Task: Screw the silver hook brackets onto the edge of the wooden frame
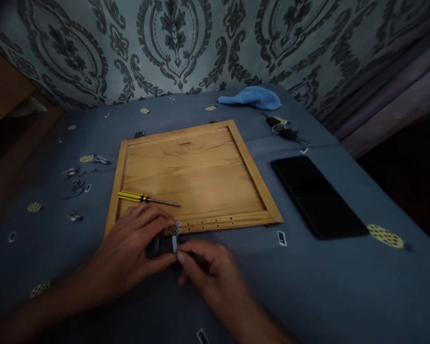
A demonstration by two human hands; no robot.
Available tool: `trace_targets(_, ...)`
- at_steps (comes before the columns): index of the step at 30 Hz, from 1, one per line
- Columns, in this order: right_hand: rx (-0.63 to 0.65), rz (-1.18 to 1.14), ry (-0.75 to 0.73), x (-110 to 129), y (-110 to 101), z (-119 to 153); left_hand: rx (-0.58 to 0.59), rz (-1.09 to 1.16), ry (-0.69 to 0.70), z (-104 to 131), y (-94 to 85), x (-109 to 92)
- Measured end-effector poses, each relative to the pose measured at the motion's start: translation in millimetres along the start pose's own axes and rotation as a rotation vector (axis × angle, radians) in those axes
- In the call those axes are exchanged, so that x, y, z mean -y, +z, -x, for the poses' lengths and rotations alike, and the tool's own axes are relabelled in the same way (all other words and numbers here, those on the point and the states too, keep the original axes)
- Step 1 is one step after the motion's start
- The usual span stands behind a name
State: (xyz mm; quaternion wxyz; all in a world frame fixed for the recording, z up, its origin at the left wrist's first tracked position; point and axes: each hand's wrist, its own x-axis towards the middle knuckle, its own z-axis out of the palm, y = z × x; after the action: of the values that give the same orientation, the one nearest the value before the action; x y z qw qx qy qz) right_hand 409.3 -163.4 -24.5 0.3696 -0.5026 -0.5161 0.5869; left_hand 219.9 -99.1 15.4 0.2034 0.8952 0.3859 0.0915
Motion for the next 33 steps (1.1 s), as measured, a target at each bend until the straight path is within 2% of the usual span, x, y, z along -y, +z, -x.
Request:
trace_targets(5, -0.006, 0.022, -0.004, 0.1, 1.5, 0.4, 0.002, 0.030, 0.008, -0.3, -0.9, -0.9)
trace_targets(10, -0.074, 0.144, -0.122, -1.1, 1.9, 7.3, 0.029, 0.034, -0.007, -0.4, -1.5, -0.6)
trace_targets(13, -0.189, 0.372, -0.305, 4.0, -6.0, 10.2, 0.020, 0.030, -0.004, -0.3, -1.5, -0.4)
trace_targets(16, -0.237, 0.683, -0.557, 6.8, -18.7, 7.2, 0.020, 0.022, -0.001, -0.5, -1.9, -1.0)
trace_targets(19, -0.149, 0.915, -0.741, 1.8, -28.3, 0.4, 0.031, 0.024, 0.008, -0.9, -2.5, -1.2)
trace_targets(21, -0.057, 1.012, -0.764, -3.9, -30.8, -3.8, 0.029, 0.025, 0.020, -1.1, -2.4, -0.5)
trace_targets(24, 0.016, 1.074, -0.749, -10.8, -31.0, -7.4, 0.014, 0.019, 0.037, -0.8, -1.7, 1.1)
trace_targets(33, 0.009, 1.079, -0.752, -11.0, -31.4, -8.3, -0.015, 0.001, 0.057, -0.6, -0.7, 1.9)
